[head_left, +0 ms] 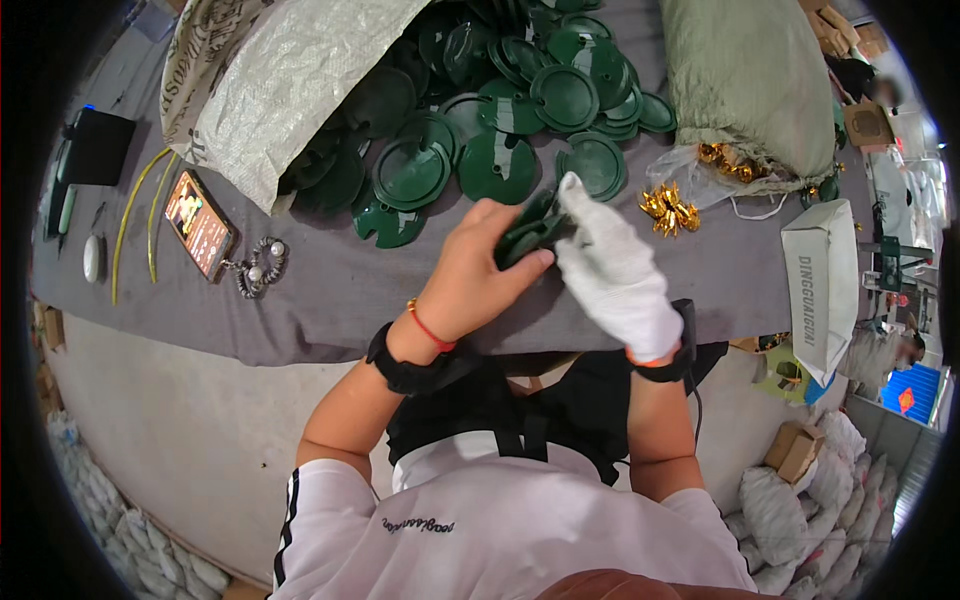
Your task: Assembling gold-colored caps onto green plastic disks in a factory setting.
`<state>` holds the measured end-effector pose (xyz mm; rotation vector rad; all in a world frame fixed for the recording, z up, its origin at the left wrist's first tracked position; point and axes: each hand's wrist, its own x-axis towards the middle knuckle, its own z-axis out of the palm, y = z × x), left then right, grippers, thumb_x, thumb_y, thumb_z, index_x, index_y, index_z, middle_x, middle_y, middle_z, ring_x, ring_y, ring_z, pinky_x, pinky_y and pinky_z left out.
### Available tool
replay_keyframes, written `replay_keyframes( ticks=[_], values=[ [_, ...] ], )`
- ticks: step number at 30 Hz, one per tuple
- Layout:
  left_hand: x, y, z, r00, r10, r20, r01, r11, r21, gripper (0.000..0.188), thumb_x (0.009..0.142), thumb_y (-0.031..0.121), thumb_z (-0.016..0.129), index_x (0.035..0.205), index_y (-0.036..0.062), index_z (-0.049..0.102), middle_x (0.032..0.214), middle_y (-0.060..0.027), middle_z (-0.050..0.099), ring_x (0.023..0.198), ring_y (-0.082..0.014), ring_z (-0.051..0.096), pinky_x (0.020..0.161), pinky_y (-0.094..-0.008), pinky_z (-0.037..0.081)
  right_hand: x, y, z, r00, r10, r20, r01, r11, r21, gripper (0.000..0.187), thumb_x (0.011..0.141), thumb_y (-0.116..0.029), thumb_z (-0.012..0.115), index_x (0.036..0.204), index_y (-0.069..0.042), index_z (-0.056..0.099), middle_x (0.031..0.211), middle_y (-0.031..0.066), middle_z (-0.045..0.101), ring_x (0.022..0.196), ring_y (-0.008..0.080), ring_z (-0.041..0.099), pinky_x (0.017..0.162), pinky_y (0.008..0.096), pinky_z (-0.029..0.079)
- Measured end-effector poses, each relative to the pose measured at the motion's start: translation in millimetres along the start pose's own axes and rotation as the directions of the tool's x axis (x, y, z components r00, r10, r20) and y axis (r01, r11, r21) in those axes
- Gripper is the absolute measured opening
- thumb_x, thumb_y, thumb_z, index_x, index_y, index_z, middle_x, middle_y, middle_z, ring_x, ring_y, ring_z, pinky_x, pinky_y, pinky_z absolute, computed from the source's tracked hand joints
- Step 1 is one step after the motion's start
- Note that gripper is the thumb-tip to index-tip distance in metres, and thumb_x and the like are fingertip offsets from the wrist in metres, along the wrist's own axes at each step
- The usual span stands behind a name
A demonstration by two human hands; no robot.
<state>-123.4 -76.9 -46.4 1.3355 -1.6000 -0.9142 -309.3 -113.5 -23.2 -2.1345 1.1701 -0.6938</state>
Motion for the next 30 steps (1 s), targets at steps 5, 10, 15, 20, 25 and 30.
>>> replay_keyframes(
  ticks=[5, 10, 15, 20, 25, 30],
  values=[
    [-18, 0, -15, 0.886, -0.449, 0.114, 0.365, 0.526, -0.768, 0.040, 0.083, 0.010, 0.072, 0.118, -0.0011, 0.057, 0.111, -0.0078, 0.063, 0.103, -0.0141, 0.060, 0.087, -0.0292, 0.049, 46, 10, -17, 0.937, -0.262, -0.233, 0.077, 0.803, -0.591, 0.052, 0.082, -0.019, 0.068, 0.126, 0.003, 0.051, 0.101, 0.0167, 0.060, 0.091, 0.0311, 0.060, 0.083, 0.0398, 0.048],
    [-33, -7, -21, 0.912, -0.396, 0.108, 0.146, 0.067, -0.987, 0.052, 0.088, 0.012, 0.058, 0.135, -0.0036, 0.043, 0.133, -0.0207, 0.051, 0.124, -0.0301, 0.051, 0.105, -0.0502, 0.042, 60, 22, 2, 0.991, -0.134, 0.029, 0.120, 0.744, -0.657, 0.054, 0.080, -0.017, 0.071, 0.125, 0.004, 0.052, 0.113, 0.0182, 0.062, 0.101, 0.0345, 0.060, 0.090, 0.0417, 0.047],
    [-34, -14, -20, 0.933, -0.329, 0.145, 0.207, 0.160, -0.965, 0.060, 0.089, 0.015, 0.056, 0.143, 0.0028, 0.034, 0.137, -0.0180, 0.047, 0.130, -0.0332, 0.045, 0.105, -0.0574, 0.039, 34, -33, 6, 0.946, 0.321, 0.032, -0.227, 0.591, 0.774, 0.035, 0.088, -0.010, 0.065, 0.122, -0.005, 0.059, 0.111, 0.0150, 0.065, 0.099, 0.0198, 0.062, 0.087, 0.0302, 0.048],
    [-49, -13, -15, 0.962, -0.258, 0.093, 0.065, -0.114, -0.991, 0.073, 0.090, 0.022, 0.063, 0.149, 0.0131, 0.021, 0.142, -0.0111, 0.041, 0.130, -0.0255, 0.044, 0.106, -0.0459, 0.038, 24, -40, 55, 1.000, 0.015, 0.012, -0.018, 0.928, 0.371, 0.048, 0.078, -0.014, 0.074, 0.121, -0.004, 0.056, 0.128, 0.0209, 0.054, 0.127, 0.0318, 0.048, 0.104, 0.0387, 0.039],
    [-57, -24, -30, 0.932, -0.359, -0.055, -0.022, 0.096, -0.995, 0.055, 0.092, 0.021, 0.061, 0.139, 0.0066, 0.036, 0.133, -0.0149, 0.050, 0.118, -0.0279, 0.054, 0.096, -0.0513, 0.049, 49, -49, 47, 0.950, 0.251, -0.184, -0.221, 0.960, 0.170, 0.052, 0.079, -0.026, 0.076, 0.119, 0.001, 0.057, 0.108, 0.0149, 0.064, 0.105, 0.0273, 0.059, 0.091, 0.0401, 0.046],
    [-53, -23, -34, 0.884, -0.445, -0.140, -0.046, 0.215, -0.975, 0.056, 0.093, 0.028, 0.060, 0.139, 0.0053, 0.038, 0.135, -0.0170, 0.049, 0.121, -0.0275, 0.052, 0.097, -0.0529, 0.048, 80, -30, 58, 0.968, -0.056, -0.244, -0.105, 0.794, -0.599, 0.057, 0.073, -0.038, 0.077, 0.110, 0.003, 0.061, 0.109, 0.0213, 0.061, 0.103, 0.0359, 0.058, 0.089, 0.0437, 0.046]
  ],
)
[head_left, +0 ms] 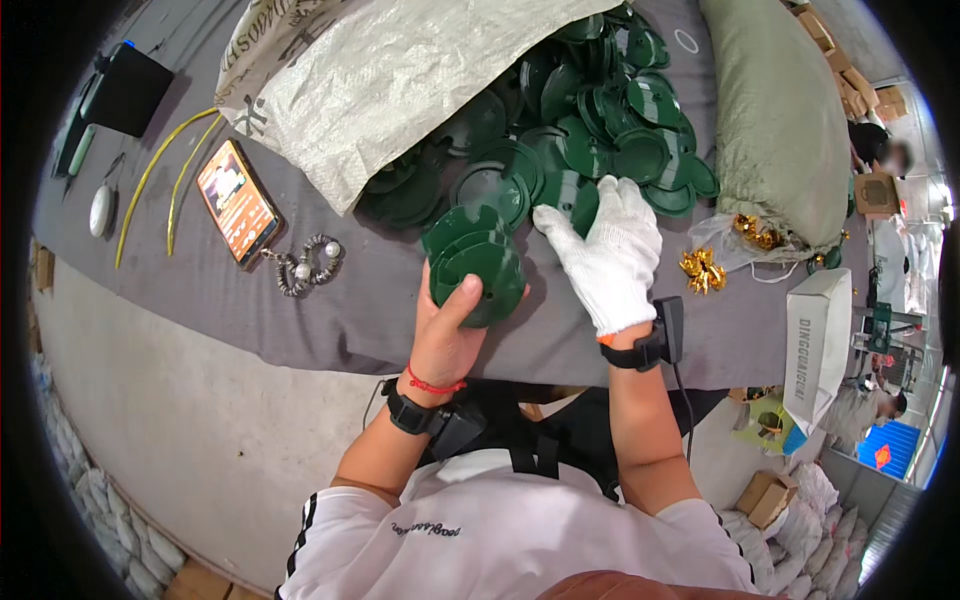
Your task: Assembling gold-colored caps onto green plastic disks in a factory setting.
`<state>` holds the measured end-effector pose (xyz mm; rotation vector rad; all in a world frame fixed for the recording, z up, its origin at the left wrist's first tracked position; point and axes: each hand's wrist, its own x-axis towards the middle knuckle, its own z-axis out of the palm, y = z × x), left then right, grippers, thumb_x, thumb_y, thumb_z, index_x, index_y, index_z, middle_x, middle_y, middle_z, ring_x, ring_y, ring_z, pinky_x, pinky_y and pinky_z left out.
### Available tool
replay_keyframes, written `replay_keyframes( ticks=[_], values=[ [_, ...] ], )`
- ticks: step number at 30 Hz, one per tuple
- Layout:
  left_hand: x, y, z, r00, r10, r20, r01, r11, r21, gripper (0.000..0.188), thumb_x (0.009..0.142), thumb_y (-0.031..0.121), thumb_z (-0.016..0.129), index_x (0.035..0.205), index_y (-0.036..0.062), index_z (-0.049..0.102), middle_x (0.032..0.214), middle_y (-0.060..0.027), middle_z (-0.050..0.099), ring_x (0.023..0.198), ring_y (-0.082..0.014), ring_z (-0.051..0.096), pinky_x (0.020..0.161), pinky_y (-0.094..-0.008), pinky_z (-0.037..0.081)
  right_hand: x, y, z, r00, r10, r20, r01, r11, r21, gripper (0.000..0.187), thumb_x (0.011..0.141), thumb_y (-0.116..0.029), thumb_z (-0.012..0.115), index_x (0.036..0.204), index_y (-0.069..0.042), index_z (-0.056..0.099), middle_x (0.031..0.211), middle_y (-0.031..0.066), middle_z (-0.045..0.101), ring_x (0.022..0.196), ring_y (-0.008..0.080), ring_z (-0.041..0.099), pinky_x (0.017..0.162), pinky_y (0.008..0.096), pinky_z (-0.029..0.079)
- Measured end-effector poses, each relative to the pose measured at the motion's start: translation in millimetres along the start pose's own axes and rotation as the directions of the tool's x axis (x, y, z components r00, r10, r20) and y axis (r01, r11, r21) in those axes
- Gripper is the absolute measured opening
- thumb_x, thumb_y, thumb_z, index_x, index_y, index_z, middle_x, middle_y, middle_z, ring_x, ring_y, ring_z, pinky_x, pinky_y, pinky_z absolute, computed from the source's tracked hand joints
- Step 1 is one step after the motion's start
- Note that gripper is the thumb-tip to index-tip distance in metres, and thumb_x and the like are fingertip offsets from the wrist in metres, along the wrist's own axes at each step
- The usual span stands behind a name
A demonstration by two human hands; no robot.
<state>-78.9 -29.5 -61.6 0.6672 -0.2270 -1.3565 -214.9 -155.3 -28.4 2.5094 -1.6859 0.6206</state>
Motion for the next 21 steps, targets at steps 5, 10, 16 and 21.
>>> replay_keyframes(
  ticks=[5, 10, 16, 21],
  values=[
    [0, -1, -4, 0.997, 0.030, 0.070, -0.027, 0.999, -0.039, 0.052, 0.095, 0.029, 0.056, 0.139, 0.0061, 0.039, 0.137, -0.0161, 0.048, 0.125, -0.0278, 0.050, 0.102, -0.0564, 0.043, -8, -3, -4, 0.993, 0.070, 0.100, -0.097, 0.949, 0.301, 0.063, 0.077, -0.029, 0.077, 0.123, 0.008, 0.054, 0.119, 0.0221, 0.060, 0.110, 0.0316, 0.058, 0.094, 0.0363, 0.045],
    [-9, -5, 1, 0.997, -0.061, 0.049, 0.066, 0.991, -0.118, 0.052, 0.097, 0.034, 0.052, 0.140, 0.0078, 0.036, 0.136, -0.0113, 0.048, 0.123, -0.0257, 0.050, 0.103, -0.0529, 0.041, -39, 7, -35, 0.839, 0.135, 0.527, -0.502, -0.181, 0.846, 0.042, 0.083, -0.005, 0.065, 0.125, -0.002, 0.056, 0.118, 0.0047, 0.062, 0.106, 0.0106, 0.056, 0.089, 0.0275, 0.047],
    [-33, -41, 26, 0.969, -0.187, 0.159, 0.215, 0.961, -0.176, 0.077, 0.094, 0.065, 0.034, 0.147, 0.0085, 0.031, 0.147, -0.0097, 0.040, 0.135, -0.0267, 0.038, 0.113, -0.0451, 0.028, -78, 4, -32, 0.952, -0.029, 0.304, -0.288, 0.241, 0.927, 0.078, 0.078, -0.004, 0.073, 0.145, -0.002, 0.033, 0.148, 0.0166, 0.036, 0.135, 0.0252, 0.039, 0.111, 0.0355, 0.031],
    [-41, -64, 40, 0.973, -0.179, 0.149, 0.193, 0.978, -0.083, 0.076, 0.095, 0.064, 0.030, 0.142, 0.0054, 0.036, 0.147, -0.0113, 0.040, 0.135, -0.0261, 0.039, 0.112, -0.0445, 0.029, -99, 33, -56, 0.943, -0.208, 0.261, -0.165, 0.389, 0.907, 0.086, 0.083, -0.002, 0.068, 0.151, -0.002, 0.016, 0.155, 0.0141, 0.025, 0.141, 0.0272, 0.029, 0.113, 0.0381, 0.028]
  ],
)
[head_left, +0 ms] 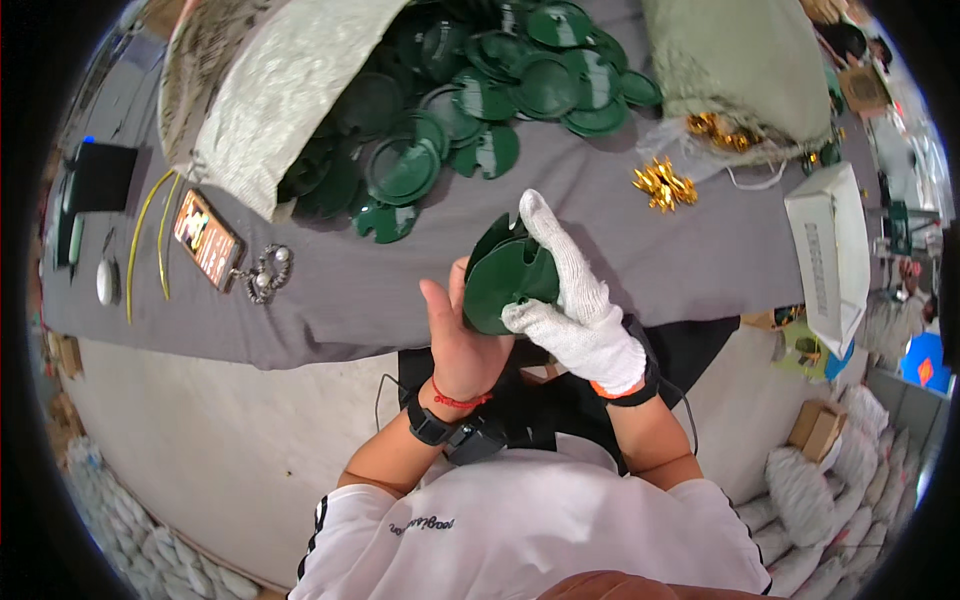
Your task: Assembling gold-colored caps onto green plastic disks in a factory setting.
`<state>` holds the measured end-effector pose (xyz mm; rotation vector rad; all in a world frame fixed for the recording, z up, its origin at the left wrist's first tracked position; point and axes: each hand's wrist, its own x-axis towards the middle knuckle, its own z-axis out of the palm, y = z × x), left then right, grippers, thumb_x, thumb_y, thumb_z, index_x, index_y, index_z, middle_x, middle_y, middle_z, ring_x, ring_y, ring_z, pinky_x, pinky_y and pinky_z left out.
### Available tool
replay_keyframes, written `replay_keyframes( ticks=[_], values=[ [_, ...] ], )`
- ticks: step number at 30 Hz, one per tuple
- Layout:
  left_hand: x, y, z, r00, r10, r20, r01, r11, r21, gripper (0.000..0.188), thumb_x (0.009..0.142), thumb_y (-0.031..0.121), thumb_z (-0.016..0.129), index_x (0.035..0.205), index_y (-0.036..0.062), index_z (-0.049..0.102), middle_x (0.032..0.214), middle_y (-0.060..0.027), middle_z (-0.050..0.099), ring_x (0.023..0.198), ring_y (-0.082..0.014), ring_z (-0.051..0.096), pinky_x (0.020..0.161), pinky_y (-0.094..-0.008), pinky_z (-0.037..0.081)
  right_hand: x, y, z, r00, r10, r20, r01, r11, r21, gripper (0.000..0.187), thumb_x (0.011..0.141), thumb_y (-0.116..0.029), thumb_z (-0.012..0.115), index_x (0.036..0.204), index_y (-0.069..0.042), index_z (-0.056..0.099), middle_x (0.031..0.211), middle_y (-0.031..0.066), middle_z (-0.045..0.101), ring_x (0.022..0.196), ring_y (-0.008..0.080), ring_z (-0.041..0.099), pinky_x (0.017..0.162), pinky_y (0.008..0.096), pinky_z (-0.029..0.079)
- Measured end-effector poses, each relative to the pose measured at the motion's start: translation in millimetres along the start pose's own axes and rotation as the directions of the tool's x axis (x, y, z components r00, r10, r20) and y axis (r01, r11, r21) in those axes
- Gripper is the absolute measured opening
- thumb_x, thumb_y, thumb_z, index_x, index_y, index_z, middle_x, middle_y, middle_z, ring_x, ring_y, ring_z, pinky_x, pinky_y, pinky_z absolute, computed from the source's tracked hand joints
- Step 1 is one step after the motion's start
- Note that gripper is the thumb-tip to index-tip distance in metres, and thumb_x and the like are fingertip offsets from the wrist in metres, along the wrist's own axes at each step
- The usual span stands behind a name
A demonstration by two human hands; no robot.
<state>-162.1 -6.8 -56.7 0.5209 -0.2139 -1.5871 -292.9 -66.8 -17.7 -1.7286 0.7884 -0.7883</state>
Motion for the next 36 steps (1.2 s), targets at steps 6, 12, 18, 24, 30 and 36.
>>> replay_keyframes(
  ticks=[6, 12, 18, 24, 30, 36],
  values=[
    [5, -16, 16, 0.981, 0.155, 0.119, -0.190, 0.890, 0.413, 0.044, 0.092, 0.053, 0.055, 0.093, 0.0095, 0.048, 0.153, -0.0204, 0.028, 0.139, -0.0285, 0.032, 0.112, -0.0451, 0.028, -46, 0, -16, 0.986, 0.100, -0.133, -0.049, 0.937, 0.346, 0.086, 0.084, -0.001, 0.066, 0.152, -0.002, 0.012, 0.156, 0.0146, 0.023, 0.142, 0.0281, 0.028, 0.113, 0.0382, 0.029],
    [-2, -17, 29, 0.951, -0.284, 0.119, 0.253, 0.940, 0.228, 0.061, 0.081, 0.029, 0.073, 0.128, 0.0025, 0.045, 0.142, -0.0152, 0.043, 0.128, -0.0243, 0.045, 0.107, -0.0406, 0.037, -66, 0, -42, 0.984, -0.072, -0.164, 0.037, 0.978, -0.206, 0.082, 0.076, -0.001, 0.065, 0.149, -0.002, 0.028, 0.151, 0.0182, 0.032, 0.142, 0.0425, 0.023, 0.114, 0.0418, 0.024],
    [-2, -23, 19, 0.894, -0.444, 0.060, 0.440, 0.895, 0.069, 0.061, 0.082, 0.013, 0.063, 0.136, 0.0002, 0.040, 0.127, -0.0154, 0.055, 0.117, -0.0270, 0.055, 0.102, -0.0432, 0.044, -60, -4, -76, 0.997, -0.062, -0.053, 0.051, 0.981, -0.186, 0.070, 0.079, -0.004, 0.066, 0.144, -0.003, 0.039, 0.144, 0.0161, 0.044, 0.137, 0.0342, 0.038, 0.110, 0.0395, 0.033],
    [12, -16, 24, 0.935, -0.351, -0.053, 0.355, 0.921, 0.159, 0.067, 0.074, 0.025, 0.062, 0.134, 0.0005, 0.044, 0.131, -0.0199, 0.051, 0.117, -0.0349, 0.054, 0.100, -0.0557, 0.044, -20, 44, -140, 0.797, -0.173, -0.578, -0.359, 0.634, -0.685, 0.048, 0.085, -0.010, 0.060, 0.133, -0.012, 0.052, 0.114, 0.0164, 0.061, 0.094, 0.0335, 0.062, 0.085, 0.0395, 0.051],
    [9, -7, 25, 0.960, -0.275, -0.058, 0.278, 0.959, 0.049, 0.055, 0.080, 0.014, 0.058, 0.131, -0.0013, 0.045, 0.123, -0.0179, 0.057, 0.114, -0.0319, 0.056, 0.101, -0.0540, 0.043, -27, 47, -145, 0.815, -0.013, -0.579, -0.508, 0.466, -0.725, 0.024, 0.084, -0.023, 0.064, 0.104, -0.009, 0.063, 0.093, 0.0144, 0.066, 0.087, 0.0338, 0.064, 0.076, 0.0414, 0.051],
    [-2, -13, 14, 0.988, -0.081, -0.128, 0.117, 0.945, 0.305, 0.057, 0.076, 0.006, 0.063, 0.128, 0.0006, 0.043, 0.126, -0.0145, 0.054, 0.118, -0.0247, 0.053, 0.103, -0.0414, 0.041, -59, 15, -111, 0.693, 0.313, -0.649, -0.567, 0.793, -0.224, 0.018, 0.086, -0.022, 0.069, 0.089, -0.005, 0.065, 0.063, 0.0043, 0.059, 0.055, 0.0127, 0.053, 0.054, 0.0307, 0.045]
  ],
)
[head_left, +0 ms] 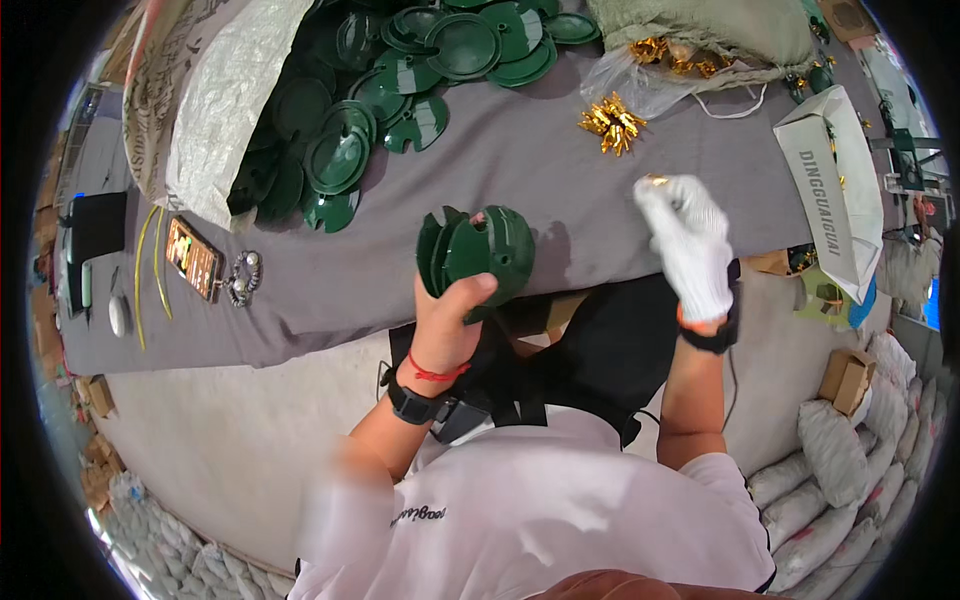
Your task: Assembling gold-colored caps onto green plastic disks in a factory setting.
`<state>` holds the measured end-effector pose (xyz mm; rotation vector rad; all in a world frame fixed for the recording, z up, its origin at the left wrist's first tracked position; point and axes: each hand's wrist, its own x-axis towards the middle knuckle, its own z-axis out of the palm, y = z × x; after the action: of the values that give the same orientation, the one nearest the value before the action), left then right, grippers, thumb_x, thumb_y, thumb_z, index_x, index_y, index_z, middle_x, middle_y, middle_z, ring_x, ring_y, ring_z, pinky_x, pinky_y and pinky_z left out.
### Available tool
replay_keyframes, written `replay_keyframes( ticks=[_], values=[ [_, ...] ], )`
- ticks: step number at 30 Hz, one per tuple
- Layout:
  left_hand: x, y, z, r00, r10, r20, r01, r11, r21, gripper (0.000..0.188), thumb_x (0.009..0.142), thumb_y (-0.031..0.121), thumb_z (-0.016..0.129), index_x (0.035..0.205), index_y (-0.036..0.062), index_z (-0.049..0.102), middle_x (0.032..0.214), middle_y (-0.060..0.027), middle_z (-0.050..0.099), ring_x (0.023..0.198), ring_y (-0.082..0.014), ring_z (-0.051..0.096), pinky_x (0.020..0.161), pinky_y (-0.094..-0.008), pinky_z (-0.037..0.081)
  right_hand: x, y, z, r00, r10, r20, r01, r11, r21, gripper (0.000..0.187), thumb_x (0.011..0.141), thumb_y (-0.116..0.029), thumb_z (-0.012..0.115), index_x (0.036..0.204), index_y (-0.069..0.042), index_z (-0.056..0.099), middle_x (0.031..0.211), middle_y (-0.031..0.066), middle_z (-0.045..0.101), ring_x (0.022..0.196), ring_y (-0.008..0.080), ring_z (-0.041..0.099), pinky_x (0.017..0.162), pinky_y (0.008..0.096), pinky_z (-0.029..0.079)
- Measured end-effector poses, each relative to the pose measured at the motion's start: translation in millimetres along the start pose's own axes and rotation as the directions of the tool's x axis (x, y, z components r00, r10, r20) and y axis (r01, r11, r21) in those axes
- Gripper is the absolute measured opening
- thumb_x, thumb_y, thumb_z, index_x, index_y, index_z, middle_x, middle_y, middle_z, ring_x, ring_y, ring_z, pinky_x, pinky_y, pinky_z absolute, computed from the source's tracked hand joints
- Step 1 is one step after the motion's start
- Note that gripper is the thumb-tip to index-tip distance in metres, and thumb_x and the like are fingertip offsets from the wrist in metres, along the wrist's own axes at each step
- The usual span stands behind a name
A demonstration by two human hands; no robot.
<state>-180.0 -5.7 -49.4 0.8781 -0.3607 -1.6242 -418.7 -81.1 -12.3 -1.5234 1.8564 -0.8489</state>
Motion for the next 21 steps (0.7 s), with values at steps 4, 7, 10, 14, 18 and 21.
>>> replay_keyframes(
  ticks=[4, 7, 10, 14, 18, 21],
  values=[
    [-8, -10, 9, 0.990, 0.142, 0.013, -0.141, 0.959, 0.245, 0.059, 0.072, 0.006, 0.070, 0.121, 0.0040, 0.037, 0.135, -0.0146, 0.045, 0.121, -0.0213, 0.049, 0.104, -0.0372, 0.039, -70, -29, 26, 0.883, 0.005, 0.470, -0.283, 0.804, 0.523, 0.011, 0.091, -0.012, 0.064, 0.098, -0.004, 0.064, 0.076, 0.0005, 0.063, 0.059, 0.0037, 0.055, 0.052, 0.0207, 0.046],
    [-17, -16, 11, 0.919, 0.364, 0.151, -0.393, 0.817, 0.423, 0.064, 0.074, 0.018, 0.078, 0.120, 0.0042, 0.037, 0.133, -0.0158, 0.046, 0.124, -0.0252, 0.047, 0.104, -0.0408, 0.040, -94, -28, 39, 0.858, 0.042, 0.512, -0.387, 0.707, 0.592, 0.015, 0.093, -0.017, 0.064, 0.097, -0.003, 0.061, 0.077, 0.0016, 0.063, 0.060, 0.0045, 0.056, 0.054, 0.0215, 0.048],
    [-18, -14, 4, 0.874, 0.352, 0.335, -0.446, 0.856, 0.263, 0.064, 0.075, 0.025, 0.079, 0.118, 0.0044, 0.037, 0.129, -0.0167, 0.047, 0.123, -0.0277, 0.048, 0.101, -0.0424, 0.043, -100, -24, 40, 0.860, 0.011, 0.510, -0.370, 0.703, 0.607, 0.015, 0.093, -0.016, 0.063, 0.095, -0.002, 0.060, 0.075, 0.0020, 0.062, 0.060, 0.0050, 0.056, 0.054, 0.0226, 0.049],
    [-22, -1, 4, 0.955, -0.002, 0.297, -0.020, 0.997, 0.068, 0.061, 0.077, 0.030, 0.078, 0.116, 0.0051, 0.038, 0.125, -0.0167, 0.048, 0.118, -0.0281, 0.053, 0.098, -0.0417, 0.045, -107, -18, 39, 0.819, 0.017, 0.573, -0.458, 0.620, 0.636, 0.013, 0.094, -0.015, 0.062, 0.095, -0.003, 0.060, 0.074, 0.0019, 0.062, 0.059, 0.0066, 0.057, 0.055, 0.0227, 0.049],
    [-21, 4, 6, 0.953, -0.025, 0.302, -0.045, 0.973, 0.225, 0.062, 0.075, 0.027, 0.081, 0.116, 0.0054, 0.039, 0.122, -0.0146, 0.049, 0.115, -0.0246, 0.053, 0.097, -0.0390, 0.043, -109, -18, 35, 0.855, -0.051, 0.515, -0.381, 0.612, 0.693, 0.010, 0.094, -0.013, 0.060, 0.092, -0.003, 0.062, 0.075, 0.0047, 0.064, 0.061, 0.0111, 0.061, 0.057, 0.0263, 0.050],
    [-22, 12, 5, 0.960, -0.188, 0.210, 0.090, 0.911, 0.403, 0.061, 0.074, 0.024, 0.082, 0.113, 0.0060, 0.039, 0.121, -0.0133, 0.049, 0.113, -0.0232, 0.053, 0.096, -0.0382, 0.043, -90, -13, 29, 0.767, -0.607, 0.210, 0.574, 0.794, 0.199, 0.016, 0.087, -0.019, 0.066, 0.093, -0.005, 0.065, 0.083, 0.0099, 0.066, 0.072, 0.0238, 0.065, 0.064, 0.0358, 0.052]
  ],
)
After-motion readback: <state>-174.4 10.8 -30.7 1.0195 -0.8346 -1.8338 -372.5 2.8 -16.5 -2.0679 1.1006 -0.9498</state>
